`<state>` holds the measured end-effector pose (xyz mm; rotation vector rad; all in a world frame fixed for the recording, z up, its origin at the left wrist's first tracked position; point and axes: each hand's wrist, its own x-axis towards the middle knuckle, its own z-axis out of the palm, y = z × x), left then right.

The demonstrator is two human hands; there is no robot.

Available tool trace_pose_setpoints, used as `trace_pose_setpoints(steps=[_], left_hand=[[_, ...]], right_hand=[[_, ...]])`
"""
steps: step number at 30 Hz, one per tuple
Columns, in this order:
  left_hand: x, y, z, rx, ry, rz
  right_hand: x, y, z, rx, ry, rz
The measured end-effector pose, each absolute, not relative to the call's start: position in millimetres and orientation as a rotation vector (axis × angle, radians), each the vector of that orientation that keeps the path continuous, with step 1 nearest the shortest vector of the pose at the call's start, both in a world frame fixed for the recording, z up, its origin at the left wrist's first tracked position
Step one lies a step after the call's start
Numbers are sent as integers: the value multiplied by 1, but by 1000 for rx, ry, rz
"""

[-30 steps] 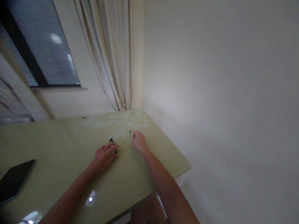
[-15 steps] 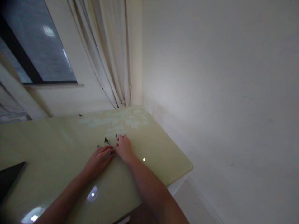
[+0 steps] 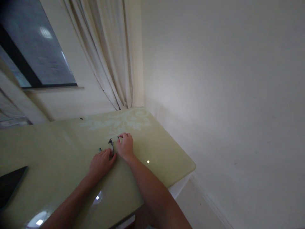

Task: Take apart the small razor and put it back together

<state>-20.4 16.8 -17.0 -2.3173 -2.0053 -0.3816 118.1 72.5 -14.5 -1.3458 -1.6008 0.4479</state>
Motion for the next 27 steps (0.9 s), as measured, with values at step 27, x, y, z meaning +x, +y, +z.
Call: trace_pose_setpoints(steps=[27], left_hand=[[-51,14,-10,-2654,-1937,-2395]], right_hand=[[137,49,14,-528,-1496,1927]])
